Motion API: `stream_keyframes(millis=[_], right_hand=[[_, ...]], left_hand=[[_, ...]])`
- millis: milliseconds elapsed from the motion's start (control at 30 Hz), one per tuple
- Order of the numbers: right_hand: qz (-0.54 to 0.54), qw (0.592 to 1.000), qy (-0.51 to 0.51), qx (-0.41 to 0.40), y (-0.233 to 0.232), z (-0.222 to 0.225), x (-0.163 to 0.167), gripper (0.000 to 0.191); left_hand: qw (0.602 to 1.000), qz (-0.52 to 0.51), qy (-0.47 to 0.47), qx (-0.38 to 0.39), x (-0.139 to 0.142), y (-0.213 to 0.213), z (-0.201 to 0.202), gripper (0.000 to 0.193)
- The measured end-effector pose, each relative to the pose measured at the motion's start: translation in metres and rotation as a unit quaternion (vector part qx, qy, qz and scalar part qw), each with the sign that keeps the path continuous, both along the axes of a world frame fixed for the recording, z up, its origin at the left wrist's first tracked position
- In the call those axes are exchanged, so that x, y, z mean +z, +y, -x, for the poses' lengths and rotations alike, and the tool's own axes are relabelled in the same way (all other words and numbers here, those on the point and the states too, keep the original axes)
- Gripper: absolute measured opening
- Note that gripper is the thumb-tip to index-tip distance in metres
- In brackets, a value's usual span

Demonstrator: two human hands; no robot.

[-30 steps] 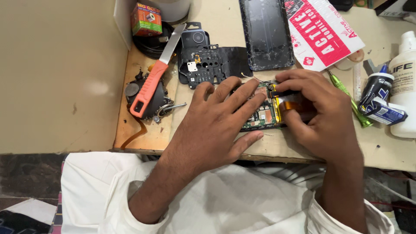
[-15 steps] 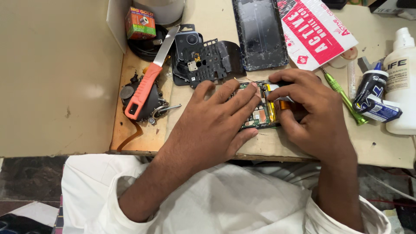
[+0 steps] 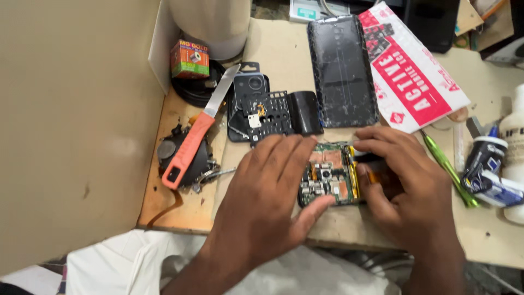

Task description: The person works on a disassembled smartphone at a cluttered workbench, manipulating the exposed motherboard and internal components with their fingers, using tweezers to adjust small parts, and finally picking up a tube of adhesive and opening its cap.

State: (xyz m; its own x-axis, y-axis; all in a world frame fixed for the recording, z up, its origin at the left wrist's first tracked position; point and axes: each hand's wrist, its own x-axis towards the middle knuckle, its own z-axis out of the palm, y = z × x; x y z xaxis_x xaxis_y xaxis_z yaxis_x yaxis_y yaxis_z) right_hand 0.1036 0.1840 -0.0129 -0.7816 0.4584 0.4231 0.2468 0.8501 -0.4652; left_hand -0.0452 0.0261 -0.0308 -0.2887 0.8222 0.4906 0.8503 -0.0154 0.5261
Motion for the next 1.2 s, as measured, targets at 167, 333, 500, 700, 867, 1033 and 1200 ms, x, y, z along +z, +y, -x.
stream_keyframes(millis=[167,333,500,700,867,1033,1200], right_hand=[[-0.007,0.999,-0.031,-0.025,0.004,0.011,-0.001,0.034],[-0.002,0.999,-0.038,-0.024,0.005,0.015,-0.001,0.033],[0.012,0.999,-0.043,0.001,0.002,0.012,0.001,0.032],[-0.041,0.996,-0.056,0.055,0.001,0.011,-0.002,0.041],[-0.063,0.993,-0.080,0.055,0.002,0.011,-0.005,0.045],[-0.080,0.992,-0.081,0.052,0.003,0.013,-0.010,0.041],[-0.084,0.992,-0.082,0.048,0.004,0.015,-0.014,0.051]], left_hand=[[1.000,0.009,-0.014,-0.007,-0.006,0.005,0.006,0.074],[0.998,0.013,-0.050,-0.035,-0.012,0.005,0.010,0.075],[0.998,0.011,-0.032,-0.053,-0.015,0.005,0.011,0.079],[0.998,0.014,0.010,-0.063,-0.016,0.005,0.011,0.072],[0.998,0.019,0.012,-0.059,-0.016,0.006,0.012,0.068],[0.998,0.017,0.010,-0.062,-0.019,0.009,0.016,0.070],[0.998,0.024,-0.009,-0.062,-0.022,0.010,0.016,0.077]])
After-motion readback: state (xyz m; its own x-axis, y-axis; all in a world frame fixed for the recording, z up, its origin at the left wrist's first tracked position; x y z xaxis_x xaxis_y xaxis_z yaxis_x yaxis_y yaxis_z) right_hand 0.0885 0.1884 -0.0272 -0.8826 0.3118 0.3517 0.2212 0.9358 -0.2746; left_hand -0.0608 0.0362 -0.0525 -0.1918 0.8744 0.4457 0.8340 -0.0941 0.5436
